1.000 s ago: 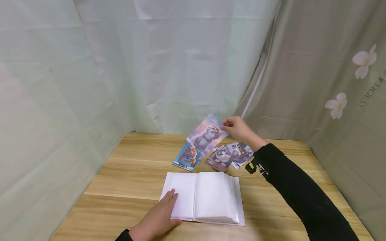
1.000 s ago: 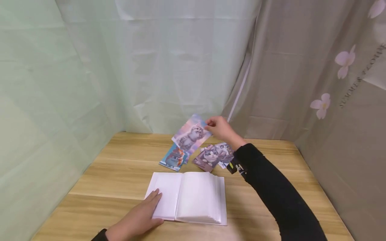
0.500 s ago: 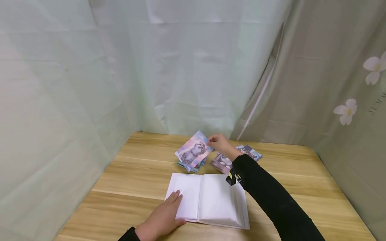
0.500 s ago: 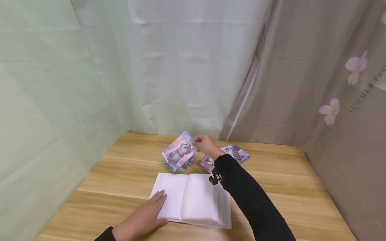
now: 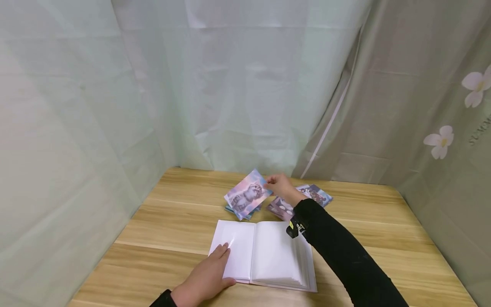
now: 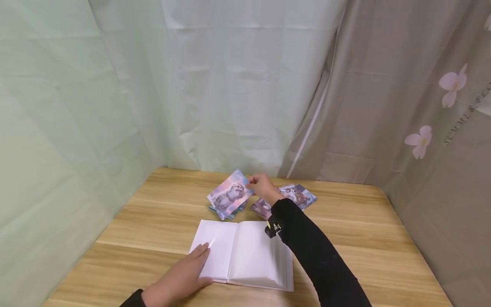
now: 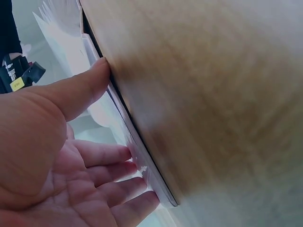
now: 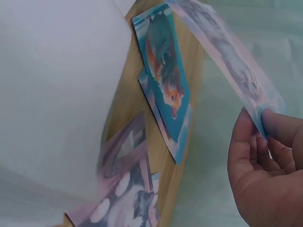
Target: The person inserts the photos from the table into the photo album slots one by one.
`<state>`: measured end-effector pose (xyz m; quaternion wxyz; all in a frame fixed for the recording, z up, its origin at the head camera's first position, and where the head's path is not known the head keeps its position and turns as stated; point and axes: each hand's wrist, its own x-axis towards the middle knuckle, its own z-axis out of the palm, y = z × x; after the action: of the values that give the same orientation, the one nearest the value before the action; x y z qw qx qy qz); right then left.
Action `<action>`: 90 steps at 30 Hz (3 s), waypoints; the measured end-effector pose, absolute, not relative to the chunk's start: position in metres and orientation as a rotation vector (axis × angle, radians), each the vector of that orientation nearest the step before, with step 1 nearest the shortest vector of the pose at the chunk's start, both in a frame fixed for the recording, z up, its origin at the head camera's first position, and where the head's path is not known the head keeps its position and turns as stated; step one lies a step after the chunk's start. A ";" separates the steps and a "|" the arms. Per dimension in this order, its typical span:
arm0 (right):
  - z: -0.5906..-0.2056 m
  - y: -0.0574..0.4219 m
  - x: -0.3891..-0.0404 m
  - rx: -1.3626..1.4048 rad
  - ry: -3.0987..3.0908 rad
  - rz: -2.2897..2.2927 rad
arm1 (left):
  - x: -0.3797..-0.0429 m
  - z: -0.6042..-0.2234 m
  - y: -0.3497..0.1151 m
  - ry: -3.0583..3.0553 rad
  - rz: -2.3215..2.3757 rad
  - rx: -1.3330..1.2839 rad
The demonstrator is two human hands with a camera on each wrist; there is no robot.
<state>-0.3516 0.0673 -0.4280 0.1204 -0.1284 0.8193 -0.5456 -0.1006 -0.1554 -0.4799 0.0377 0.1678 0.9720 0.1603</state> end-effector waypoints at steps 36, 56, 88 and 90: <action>-0.451 0.059 -0.352 -0.304 2.412 -1.433 | -0.101 -0.481 -0.153 3.019 0.412 0.523; -0.447 0.057 -0.355 -0.208 2.271 -1.679 | -0.110 -0.472 -0.153 2.939 0.478 0.525; -0.451 0.056 -0.354 -0.209 2.348 -1.660 | -0.112 -0.471 -0.151 2.916 0.322 0.576; -0.451 0.056 -0.354 -0.219 2.341 -1.665 | -0.112 -0.472 -0.151 2.921 0.311 0.579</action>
<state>-0.3545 0.0558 -0.4508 0.1296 -0.0752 0.8057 -0.5731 -0.1117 -0.1510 -0.4722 0.0738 0.1927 0.9730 0.1035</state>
